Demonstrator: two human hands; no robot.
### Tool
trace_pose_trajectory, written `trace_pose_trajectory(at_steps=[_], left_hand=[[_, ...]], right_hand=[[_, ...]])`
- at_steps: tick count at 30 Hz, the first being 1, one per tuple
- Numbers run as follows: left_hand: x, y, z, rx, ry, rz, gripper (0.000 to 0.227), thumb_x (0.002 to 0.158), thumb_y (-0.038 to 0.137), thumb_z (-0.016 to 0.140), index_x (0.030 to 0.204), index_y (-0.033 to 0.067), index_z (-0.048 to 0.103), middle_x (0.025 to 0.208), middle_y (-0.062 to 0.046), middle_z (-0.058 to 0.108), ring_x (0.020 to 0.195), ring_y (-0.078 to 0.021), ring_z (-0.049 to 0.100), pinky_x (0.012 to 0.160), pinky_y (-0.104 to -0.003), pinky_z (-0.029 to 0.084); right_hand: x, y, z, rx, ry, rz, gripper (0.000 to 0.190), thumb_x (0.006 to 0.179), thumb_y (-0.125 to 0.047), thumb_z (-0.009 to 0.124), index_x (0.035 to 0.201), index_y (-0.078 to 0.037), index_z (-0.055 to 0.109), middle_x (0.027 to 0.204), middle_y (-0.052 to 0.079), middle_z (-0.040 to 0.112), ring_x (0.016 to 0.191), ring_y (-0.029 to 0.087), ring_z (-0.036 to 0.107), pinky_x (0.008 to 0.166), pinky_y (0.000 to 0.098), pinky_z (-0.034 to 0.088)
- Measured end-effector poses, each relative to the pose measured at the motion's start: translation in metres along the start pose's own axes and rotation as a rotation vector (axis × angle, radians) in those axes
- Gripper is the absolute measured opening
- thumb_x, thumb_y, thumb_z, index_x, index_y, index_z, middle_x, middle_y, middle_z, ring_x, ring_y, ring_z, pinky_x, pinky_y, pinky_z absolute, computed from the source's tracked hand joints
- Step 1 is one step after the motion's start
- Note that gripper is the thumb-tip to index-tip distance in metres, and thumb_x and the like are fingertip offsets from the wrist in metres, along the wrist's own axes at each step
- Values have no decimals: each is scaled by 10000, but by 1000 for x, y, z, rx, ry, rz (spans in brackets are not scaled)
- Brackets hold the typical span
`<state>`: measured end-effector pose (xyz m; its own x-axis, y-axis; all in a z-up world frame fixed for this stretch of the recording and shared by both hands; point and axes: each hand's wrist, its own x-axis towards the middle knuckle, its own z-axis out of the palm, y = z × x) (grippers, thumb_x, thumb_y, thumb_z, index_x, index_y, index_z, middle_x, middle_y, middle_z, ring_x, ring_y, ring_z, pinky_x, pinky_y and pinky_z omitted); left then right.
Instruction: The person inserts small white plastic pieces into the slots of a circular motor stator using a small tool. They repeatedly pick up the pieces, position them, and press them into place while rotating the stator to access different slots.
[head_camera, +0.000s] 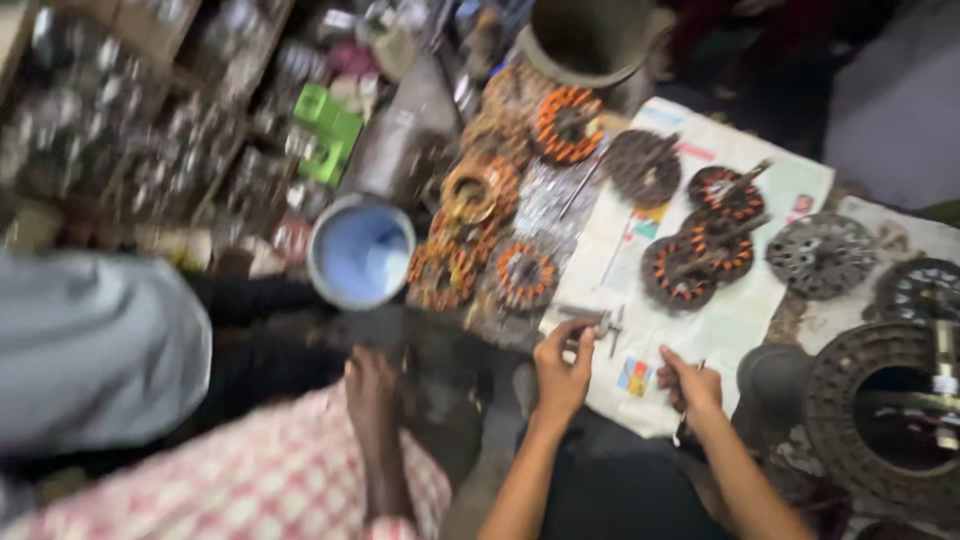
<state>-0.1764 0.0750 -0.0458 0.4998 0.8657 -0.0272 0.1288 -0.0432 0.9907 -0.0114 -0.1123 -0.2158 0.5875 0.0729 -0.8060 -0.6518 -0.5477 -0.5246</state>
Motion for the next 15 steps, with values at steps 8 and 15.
trace_pose_trajectory(at_steps=[8, 15], left_hand=[[-97, -18, -59, 48, 158, -87, 169, 961, 137, 700, 1069, 17, 750, 882, -96, 769, 730, -139, 713, 638, -285, 544], [-154, -56, -79, 54, 141, -261, 219, 953, 191, 701, 1065, 10, 756, 865, -118, 772, 712, -159, 704, 644, -294, 561]], right_hand=[[5, 0, -5, -11, -139, 28, 394, 857, -440, 807, 773, -78, 676, 653, 21, 629, 417, 102, 430, 371, 246, 268], [7, 0, -2, 14, -82, -9, 377, 848, -395, 825, 774, -53, 684, 667, 25, 636, 437, 105, 446, 375, 252, 280]])
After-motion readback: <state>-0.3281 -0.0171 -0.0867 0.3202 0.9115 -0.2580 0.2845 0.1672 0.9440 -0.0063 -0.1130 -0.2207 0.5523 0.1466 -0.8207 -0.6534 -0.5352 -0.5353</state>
